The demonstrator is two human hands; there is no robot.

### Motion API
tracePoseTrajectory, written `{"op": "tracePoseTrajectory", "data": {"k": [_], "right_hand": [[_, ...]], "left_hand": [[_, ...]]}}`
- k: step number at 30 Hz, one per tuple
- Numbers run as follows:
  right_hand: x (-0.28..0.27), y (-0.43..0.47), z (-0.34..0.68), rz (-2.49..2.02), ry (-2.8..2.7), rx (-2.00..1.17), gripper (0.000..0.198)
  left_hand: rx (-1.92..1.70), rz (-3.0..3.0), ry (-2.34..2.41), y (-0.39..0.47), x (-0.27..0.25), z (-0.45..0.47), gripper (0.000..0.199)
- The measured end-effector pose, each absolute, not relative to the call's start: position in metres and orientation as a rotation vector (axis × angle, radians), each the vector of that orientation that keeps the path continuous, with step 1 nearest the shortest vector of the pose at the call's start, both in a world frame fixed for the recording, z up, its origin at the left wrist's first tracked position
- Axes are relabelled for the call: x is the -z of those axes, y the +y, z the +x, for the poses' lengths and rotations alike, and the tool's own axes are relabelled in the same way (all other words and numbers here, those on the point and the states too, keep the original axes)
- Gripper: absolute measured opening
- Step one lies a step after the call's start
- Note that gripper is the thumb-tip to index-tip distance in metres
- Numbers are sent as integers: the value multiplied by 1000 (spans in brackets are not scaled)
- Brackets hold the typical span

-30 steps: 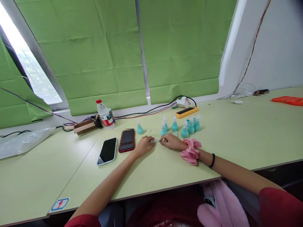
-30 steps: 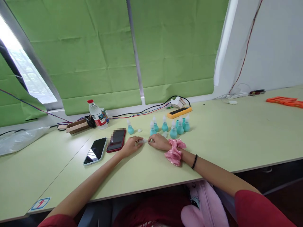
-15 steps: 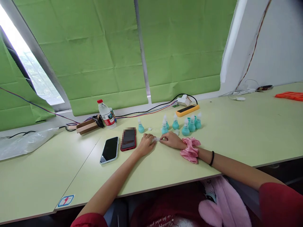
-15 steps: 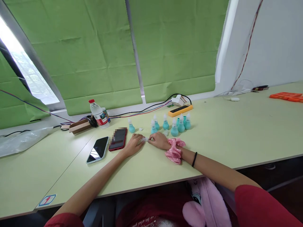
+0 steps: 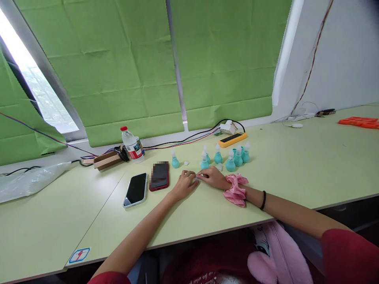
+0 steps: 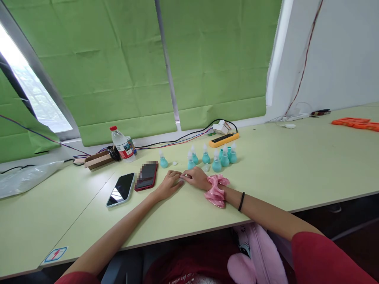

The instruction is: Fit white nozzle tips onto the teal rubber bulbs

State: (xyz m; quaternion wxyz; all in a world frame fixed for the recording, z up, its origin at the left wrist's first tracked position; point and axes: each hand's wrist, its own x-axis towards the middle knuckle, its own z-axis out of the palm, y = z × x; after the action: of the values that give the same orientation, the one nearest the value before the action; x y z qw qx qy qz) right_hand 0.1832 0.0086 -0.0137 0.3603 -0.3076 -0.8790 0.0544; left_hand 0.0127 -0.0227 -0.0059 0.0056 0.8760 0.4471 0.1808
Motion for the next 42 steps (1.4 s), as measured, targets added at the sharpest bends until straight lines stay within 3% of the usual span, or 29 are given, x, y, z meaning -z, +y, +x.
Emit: {"op": "tracePoseTrajectory", "data": {"k": [13,24,42], "right_hand": [[11,8,183,-812,-2232,-272,23],[13,10,185,-831,-2179,-705,35],[11,6,185,-841,-2244,-271,24]], "left_hand": [[-586,2748,1378,-24,4,13,27],[-582,2752,1373,-22,4,12,27],[-637,2754,1327,-21,5,11,32]]}}
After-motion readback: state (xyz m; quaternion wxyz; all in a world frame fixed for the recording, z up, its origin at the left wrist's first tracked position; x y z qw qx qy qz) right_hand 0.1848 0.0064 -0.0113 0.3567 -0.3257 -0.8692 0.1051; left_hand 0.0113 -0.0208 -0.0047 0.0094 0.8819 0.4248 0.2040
